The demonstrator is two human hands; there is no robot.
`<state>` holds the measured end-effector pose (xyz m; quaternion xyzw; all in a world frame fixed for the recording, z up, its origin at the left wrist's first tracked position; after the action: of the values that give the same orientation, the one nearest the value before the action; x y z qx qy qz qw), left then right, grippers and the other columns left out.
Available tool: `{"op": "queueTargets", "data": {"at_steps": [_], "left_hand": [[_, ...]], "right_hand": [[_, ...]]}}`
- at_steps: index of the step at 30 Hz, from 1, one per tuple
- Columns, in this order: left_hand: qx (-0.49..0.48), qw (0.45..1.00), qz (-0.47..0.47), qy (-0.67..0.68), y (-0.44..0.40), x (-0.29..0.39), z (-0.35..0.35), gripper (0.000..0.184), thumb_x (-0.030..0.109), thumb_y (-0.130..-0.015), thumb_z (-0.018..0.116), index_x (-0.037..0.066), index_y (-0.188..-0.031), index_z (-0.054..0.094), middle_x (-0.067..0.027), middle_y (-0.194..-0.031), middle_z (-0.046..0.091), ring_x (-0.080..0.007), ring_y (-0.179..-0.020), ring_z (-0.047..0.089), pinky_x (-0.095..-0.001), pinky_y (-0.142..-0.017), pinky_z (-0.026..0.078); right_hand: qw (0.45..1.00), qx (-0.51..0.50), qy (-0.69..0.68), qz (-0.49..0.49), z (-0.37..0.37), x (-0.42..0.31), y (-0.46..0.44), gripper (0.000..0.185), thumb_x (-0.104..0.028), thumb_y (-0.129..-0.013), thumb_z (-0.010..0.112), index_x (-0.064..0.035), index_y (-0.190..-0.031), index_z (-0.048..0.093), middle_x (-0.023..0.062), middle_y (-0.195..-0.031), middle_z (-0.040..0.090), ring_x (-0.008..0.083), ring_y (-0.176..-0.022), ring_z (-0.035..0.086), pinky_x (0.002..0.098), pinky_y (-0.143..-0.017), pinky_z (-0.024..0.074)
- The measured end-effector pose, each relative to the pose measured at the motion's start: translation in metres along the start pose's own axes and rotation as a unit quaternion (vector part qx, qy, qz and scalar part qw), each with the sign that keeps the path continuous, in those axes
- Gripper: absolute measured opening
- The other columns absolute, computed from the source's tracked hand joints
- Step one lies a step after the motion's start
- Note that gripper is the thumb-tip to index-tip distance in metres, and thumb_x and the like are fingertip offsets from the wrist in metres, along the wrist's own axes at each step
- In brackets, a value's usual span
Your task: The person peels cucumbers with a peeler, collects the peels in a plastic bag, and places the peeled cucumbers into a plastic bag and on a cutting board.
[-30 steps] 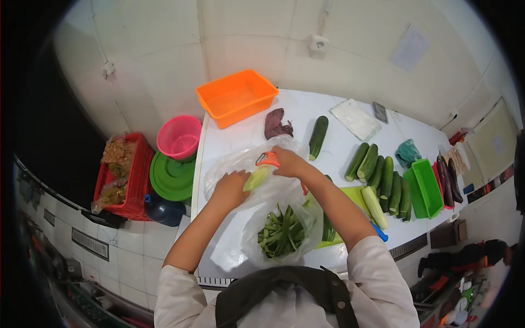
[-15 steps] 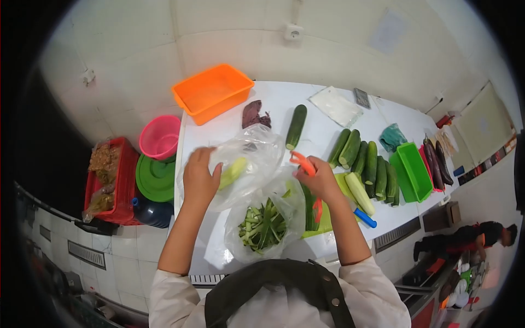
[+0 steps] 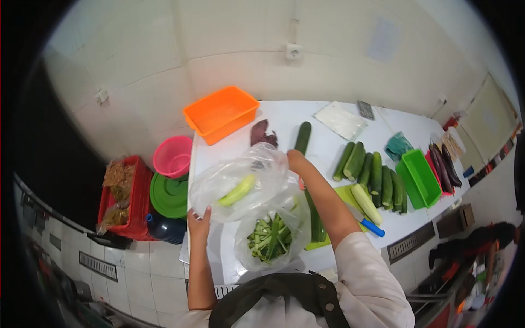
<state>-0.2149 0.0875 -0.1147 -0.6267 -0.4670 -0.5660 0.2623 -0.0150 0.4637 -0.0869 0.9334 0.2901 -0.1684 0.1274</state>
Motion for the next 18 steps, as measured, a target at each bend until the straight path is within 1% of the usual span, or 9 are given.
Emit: {"op": "queueTargets", "data": {"at_steps": [1, 3, 5, 7, 10, 12, 14, 15, 18], "left_hand": [[-0.018, 0.999, 0.003, 0.026, -0.001, 0.004, 0.001, 0.075, 0.033, -0.078, 0.078, -0.005, -0.131, 0.041, -0.0187, -0.113, 0.058, -0.0213, -0.086, 0.063, -0.0311, -0.062, 0.053], [-0.053, 0.995, 0.012, 0.083, -0.010, 0.010, 0.001, 0.068, 0.032, -0.078, 0.078, -0.005, -0.126, 0.047, -0.0165, -0.106, 0.061, -0.0197, -0.079, 0.064, -0.0291, -0.057, 0.052], [-0.027, 0.996, 0.025, 0.083, -0.009, 0.024, 0.001, 0.062, 0.032, -0.079, 0.077, -0.005, -0.121, 0.052, -0.0143, -0.101, 0.064, -0.0199, -0.080, 0.064, -0.0304, -0.060, 0.053], [-0.028, 0.999, 0.018, 0.040, -0.009, 0.037, -0.001, 0.064, 0.034, -0.079, 0.077, -0.006, -0.122, 0.051, -0.0145, -0.103, 0.063, -0.0203, -0.080, 0.065, -0.0319, -0.063, 0.054], [-0.099, 0.991, -0.009, -0.090, -0.030, 0.024, 0.007, 0.053, 0.031, -0.085, 0.070, -0.005, -0.120, 0.052, -0.0157, -0.106, 0.063, -0.0222, -0.086, 0.065, -0.0352, -0.072, 0.054], [-0.147, 0.951, -0.132, 0.240, -0.036, 0.009, 0.022, 0.040, 0.025, -0.090, 0.061, -0.004, -0.118, 0.055, -0.0160, -0.103, 0.064, -0.0237, -0.087, 0.064, -0.0370, -0.075, 0.053], [-0.150, 0.853, -0.210, 0.454, -0.043, 0.015, 0.029, 0.029, 0.019, -0.093, 0.053, -0.003, -0.112, 0.057, -0.0149, -0.097, 0.064, -0.0240, -0.086, 0.063, -0.0369, -0.075, 0.052], [-0.134, 0.817, -0.237, 0.509, -0.045, 0.023, 0.026, 0.025, 0.016, -0.093, 0.049, -0.002, -0.108, 0.059, -0.0136, -0.092, 0.064, -0.0235, -0.085, 0.062, -0.0359, -0.073, 0.052], [-0.227, 0.698, -0.176, 0.656, -0.069, 0.009, 0.020, 0.020, 0.013, -0.092, 0.045, 0.001, -0.096, 0.060, -0.0093, -0.080, 0.061, -0.0191, -0.075, 0.059, -0.0333, -0.067, 0.051]], "right_hand": [[0.997, -0.046, 0.057, 0.002, 0.002, -0.006, -0.007, 0.053, -0.034, -0.078, 0.069, 0.0059, -0.111, 0.058, 0.0249, -0.108, 0.061, 0.0398, -0.101, 0.060, 0.0441, -0.084, 0.0489], [0.963, 0.211, -0.168, 0.017, -0.016, -0.024, -0.001, 0.058, -0.038, -0.080, 0.068, 0.0039, -0.118, 0.056, 0.0257, -0.120, 0.055, 0.0404, -0.110, 0.055, 0.0441, -0.092, 0.0448], [0.896, 0.326, -0.245, -0.177, -0.076, -0.094, 0.066, 0.059, -0.035, -0.081, 0.069, 0.0025, -0.123, 0.052, 0.0244, -0.130, 0.048, 0.0403, -0.118, 0.047, 0.0453, -0.100, 0.0386], [0.868, 0.357, -0.144, -0.312, -0.102, -0.154, 0.121, 0.067, -0.032, -0.077, 0.073, 0.0009, -0.128, 0.046, 0.0220, -0.133, 0.045, 0.0381, -0.121, 0.044, 0.0460, -0.103, 0.0355], [0.936, 0.277, 0.069, -0.205, -0.055, -0.177, 0.115, 0.072, -0.027, -0.073, 0.075, 0.0002, -0.131, 0.043, 0.0216, -0.138, 0.041, 0.0364, -0.123, 0.042, 0.0468, -0.102, 0.0363], [0.941, 0.247, 0.204, -0.111, 0.003, -0.149, 0.066, 0.069, -0.022, -0.072, 0.074, 0.0035, -0.129, 0.046, 0.0238, -0.135, 0.045, 0.0359, -0.115, 0.051, 0.0471, -0.095, 0.0432], [0.986, -0.064, 0.126, -0.089, 0.048, -0.102, -0.003, 0.035, -0.013, -0.077, 0.065, 0.0033, -0.108, 0.058, 0.0209, -0.107, 0.062, 0.0318, -0.089, 0.064, 0.0442, -0.079, 0.0523], [0.987, -0.129, -0.065, -0.072, 0.046, -0.094, -0.008, 0.025, -0.010, -0.079, 0.060, 0.0021, -0.101, 0.059, 0.0178, -0.096, 0.061, 0.0287, -0.080, 0.063, 0.0415, -0.072, 0.0523], [0.809, -0.252, -0.531, 0.015, 0.041, -0.096, 0.002, 0.010, -0.006, -0.083, 0.049, -0.0020, -0.084, 0.058, 0.0070, -0.069, 0.056, 0.0181, -0.056, 0.054, 0.0327, -0.053, 0.0484]]}}
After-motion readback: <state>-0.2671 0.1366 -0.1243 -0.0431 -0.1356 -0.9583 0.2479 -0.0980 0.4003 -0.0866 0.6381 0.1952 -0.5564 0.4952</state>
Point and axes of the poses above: each hand's wrist, its own y-axis away from the middle knuckle, its own z-axis out of the palm, x = y × z, the point moved 3 cm from there along -y, towards the middle knuckle
